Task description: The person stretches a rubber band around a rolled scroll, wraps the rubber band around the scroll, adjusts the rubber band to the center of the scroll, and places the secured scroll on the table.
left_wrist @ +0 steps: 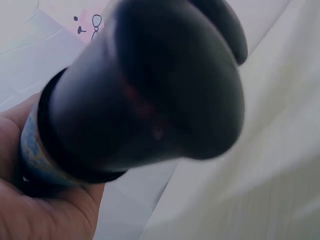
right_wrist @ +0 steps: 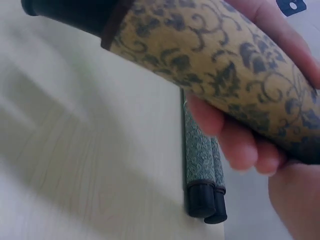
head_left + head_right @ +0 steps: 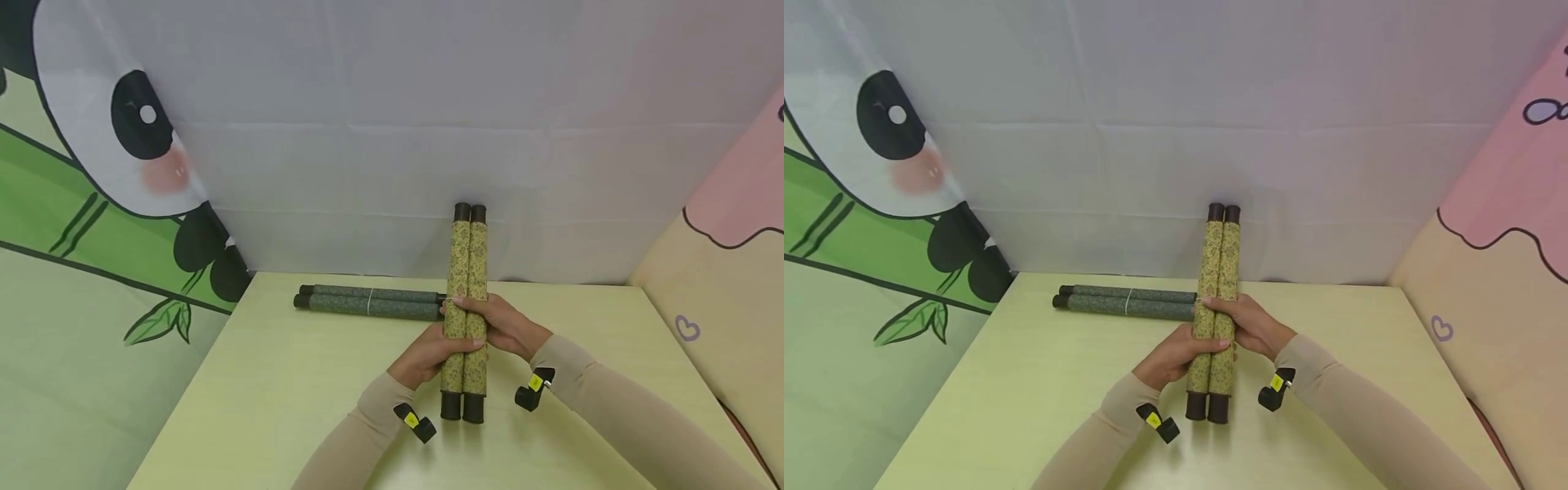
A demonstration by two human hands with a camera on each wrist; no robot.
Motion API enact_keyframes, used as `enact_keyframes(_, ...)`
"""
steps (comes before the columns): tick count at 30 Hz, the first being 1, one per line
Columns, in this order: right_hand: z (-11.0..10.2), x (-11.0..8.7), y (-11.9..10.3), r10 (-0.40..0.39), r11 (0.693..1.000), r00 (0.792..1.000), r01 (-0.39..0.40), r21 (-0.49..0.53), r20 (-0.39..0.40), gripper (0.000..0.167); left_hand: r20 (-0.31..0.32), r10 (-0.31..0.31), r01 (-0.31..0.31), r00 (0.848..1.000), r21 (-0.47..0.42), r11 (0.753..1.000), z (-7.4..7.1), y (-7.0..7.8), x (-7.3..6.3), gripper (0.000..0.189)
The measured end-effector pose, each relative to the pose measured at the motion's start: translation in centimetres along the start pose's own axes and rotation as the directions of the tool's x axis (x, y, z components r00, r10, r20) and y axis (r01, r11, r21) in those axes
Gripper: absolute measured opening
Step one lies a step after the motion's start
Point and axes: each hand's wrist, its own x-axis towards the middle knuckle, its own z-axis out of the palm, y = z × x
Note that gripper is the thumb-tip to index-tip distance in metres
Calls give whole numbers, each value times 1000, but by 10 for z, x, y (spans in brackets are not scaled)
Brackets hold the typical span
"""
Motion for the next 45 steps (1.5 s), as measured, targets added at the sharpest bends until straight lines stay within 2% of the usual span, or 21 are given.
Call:
enact_keyframes(4,-8,-2,-6,-31,999,1000,31,-10,3,54,-34,-12,13,999,31,999,0,1,1,43)
enact_keyframes(9,-24,-4,-13,-86,996,993,83,-33,-86,39,-74,-34,37,997,52,998,-2,-1,1,35)
enact_keyframes(11,-30,-6,-15,-90,995,990,84,-53,-112,38,-78,-41,45,996,50,998,-2,-2,1,33)
enact_keyframes(18,-43,-10,-18,-103,986,987,85,-143,-123,67,-51,-76,80,996,89,993,-7,-1,0,31)
enact_keyframes(22,-42,-13,-15,-107,988,982,87,-131,-154,70,-30,-104,108,994,194,975,-16,5,-3,32)
enact_keyframes(25,-40,-16,-11,-118,991,976,104,-85,-182,66,-42,-116,123,992,336,934,-24,15,-7,47)
enact_keyframes(26,-39,-17,-9,-122,991,975,111,-68,-186,66,-55,-116,129,992,393,911,-26,20,-8,55)
enact_keyframes(29,-38,-19,-2,-140,990,968,136,-34,-207,65,-113,-117,161,987,575,802,-31,33,-12,76)
enact_keyframes(31,-37,-20,2,-152,988,965,152,-20,-214,66,-136,-114,177,984,684,708,-33,41,-12,82)
enact_keyframes(33,-36,-20,6,-160,986,960,165,2,-230,69,-142,-112,180,984,782,597,-35,49,-12,84)
enact_keyframes(37,-32,-21,14,-149,985,953,168,47,-264,74,-130,-113,165,985,901,402,-33,61,-11,85)
enact_keyframes(38,-31,-22,17,-143,984,951,165,61,-272,74,-129,-118,164,985,917,363,-32,64,-11,85)
enact_keyframes(39,-30,-22,19,-136,984,950,164,75,-282,73,-129,-125,164,984,930,330,-31,65,-10,85)
enact_keyframes(43,-24,-24,30,-127,976,940,175,128,-317,60,-149,-149,181,978,957,225,-25,67,-7,85)
enact_keyframes(44,-23,-24,33,-129,972,938,184,146,-322,55,-154,-149,185,977,958,218,-23,67,-6,83)
enact_keyframes(45,-21,-24,35,-133,967,936,195,165,-328,52,-159,-144,186,977,962,199,-21,67,-4,83)
